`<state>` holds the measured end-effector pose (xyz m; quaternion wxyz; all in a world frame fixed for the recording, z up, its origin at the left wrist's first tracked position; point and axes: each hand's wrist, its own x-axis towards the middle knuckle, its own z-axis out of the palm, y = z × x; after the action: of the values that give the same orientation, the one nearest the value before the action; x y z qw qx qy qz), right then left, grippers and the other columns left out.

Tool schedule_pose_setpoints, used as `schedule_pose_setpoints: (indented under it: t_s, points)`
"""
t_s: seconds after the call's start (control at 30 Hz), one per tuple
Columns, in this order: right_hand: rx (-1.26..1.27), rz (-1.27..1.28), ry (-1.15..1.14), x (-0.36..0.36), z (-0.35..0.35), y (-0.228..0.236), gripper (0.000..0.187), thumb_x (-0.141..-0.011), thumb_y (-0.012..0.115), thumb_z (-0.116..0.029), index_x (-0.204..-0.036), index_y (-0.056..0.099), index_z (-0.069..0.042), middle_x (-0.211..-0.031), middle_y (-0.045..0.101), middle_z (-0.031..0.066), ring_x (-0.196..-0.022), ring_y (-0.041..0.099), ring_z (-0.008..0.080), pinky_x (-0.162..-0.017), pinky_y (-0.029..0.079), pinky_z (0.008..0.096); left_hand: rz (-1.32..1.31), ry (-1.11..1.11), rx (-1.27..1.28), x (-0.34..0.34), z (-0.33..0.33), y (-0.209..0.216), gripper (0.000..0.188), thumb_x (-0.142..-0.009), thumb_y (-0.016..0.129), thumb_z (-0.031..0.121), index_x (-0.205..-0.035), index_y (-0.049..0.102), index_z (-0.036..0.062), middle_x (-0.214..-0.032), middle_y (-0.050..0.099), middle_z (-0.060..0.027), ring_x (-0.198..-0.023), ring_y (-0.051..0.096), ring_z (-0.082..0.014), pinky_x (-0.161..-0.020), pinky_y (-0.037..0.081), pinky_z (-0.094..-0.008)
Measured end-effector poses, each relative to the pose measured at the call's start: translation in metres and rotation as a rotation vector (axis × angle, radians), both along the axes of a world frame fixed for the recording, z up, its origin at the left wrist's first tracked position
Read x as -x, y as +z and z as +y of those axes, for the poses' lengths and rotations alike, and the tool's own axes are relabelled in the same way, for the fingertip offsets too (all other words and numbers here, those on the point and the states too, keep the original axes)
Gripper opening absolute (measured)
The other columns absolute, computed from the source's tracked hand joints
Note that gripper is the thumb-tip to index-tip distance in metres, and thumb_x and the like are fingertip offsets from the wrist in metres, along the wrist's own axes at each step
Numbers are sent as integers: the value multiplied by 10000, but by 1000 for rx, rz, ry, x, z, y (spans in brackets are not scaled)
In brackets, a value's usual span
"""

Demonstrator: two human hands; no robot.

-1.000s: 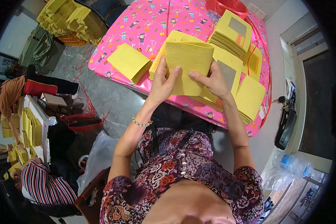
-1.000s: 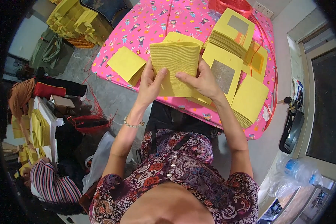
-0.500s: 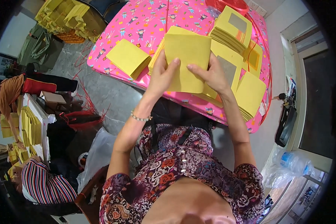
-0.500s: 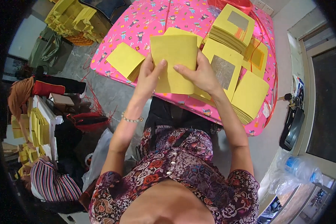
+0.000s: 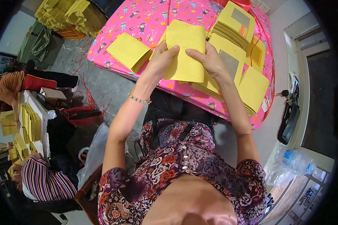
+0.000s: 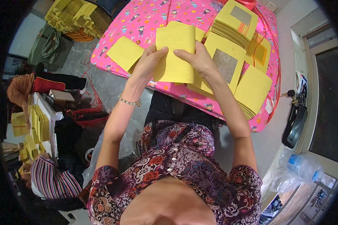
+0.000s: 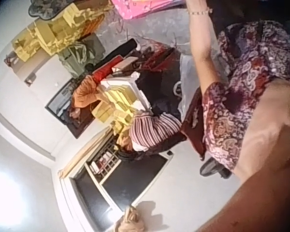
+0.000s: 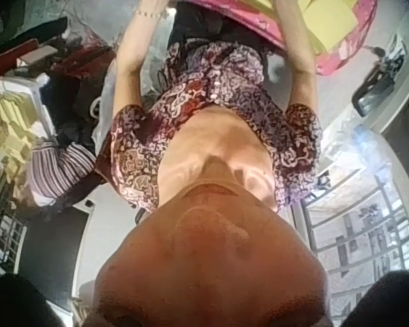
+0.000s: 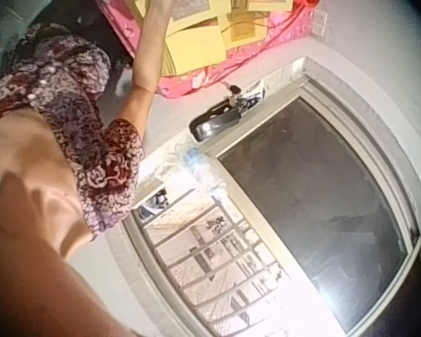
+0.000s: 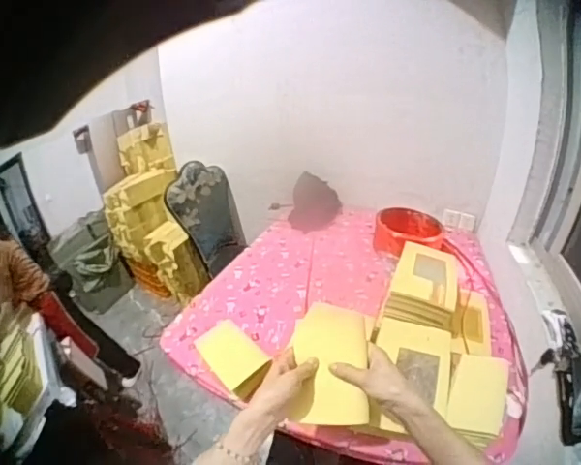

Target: Organizing and stacking yellow joss paper sheets.

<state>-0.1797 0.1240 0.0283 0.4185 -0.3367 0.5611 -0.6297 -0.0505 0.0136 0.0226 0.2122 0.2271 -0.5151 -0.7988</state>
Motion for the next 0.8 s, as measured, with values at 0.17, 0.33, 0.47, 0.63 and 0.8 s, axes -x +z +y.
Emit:
schedule_pose_setpoints:
  t_s: [0.17,0.33,0.47,0.63,0.8]
  points:
    - [-50,-64,-43,-3,2,3,370,-879,643,-193,-1151,553,40,-1039,648,104,-922,627,145,-817,503,286,83,12,58,-4,5,-5,337,-937,461,41,-1262,413,-36,-1184,566,-134,-1062,569,-182,-889,467,-321]
    - [3,6,-77,-6,11,-2,325,-913,608,-241,-1091,600,31,-944,668,61,-831,622,94,-745,501,252,132,106,188,-13,20,-9,408,-953,453,68,-1340,356,-16,-1275,516,-117,-1152,514,-164,-969,413,-317]
    - [109,34,-109,-8,9,-3,290,-918,604,-231,-1051,628,26,-922,674,48,-776,609,70,-703,492,236,184,130,220,-21,26,-11,418,-957,449,70,-1352,341,-10,-1298,496,-111,-1175,492,-160,-986,392,-315]
    - [130,53,-145,-11,7,5,254,-919,601,-203,-1014,639,29,-862,673,41,-750,601,61,-683,488,223,161,153,264,-30,27,-7,398,-942,446,38,-1326,356,-13,-1256,511,-114,-1164,482,-156,-980,383,-309]
    - [65,-10,-150,-7,9,10,235,-918,602,-194,-979,644,29,-808,668,35,-729,595,50,-651,483,212,127,131,225,-44,27,-4,377,-940,457,40,-1307,386,-9,-1246,527,-102,-1142,499,-144,-969,392,-301]
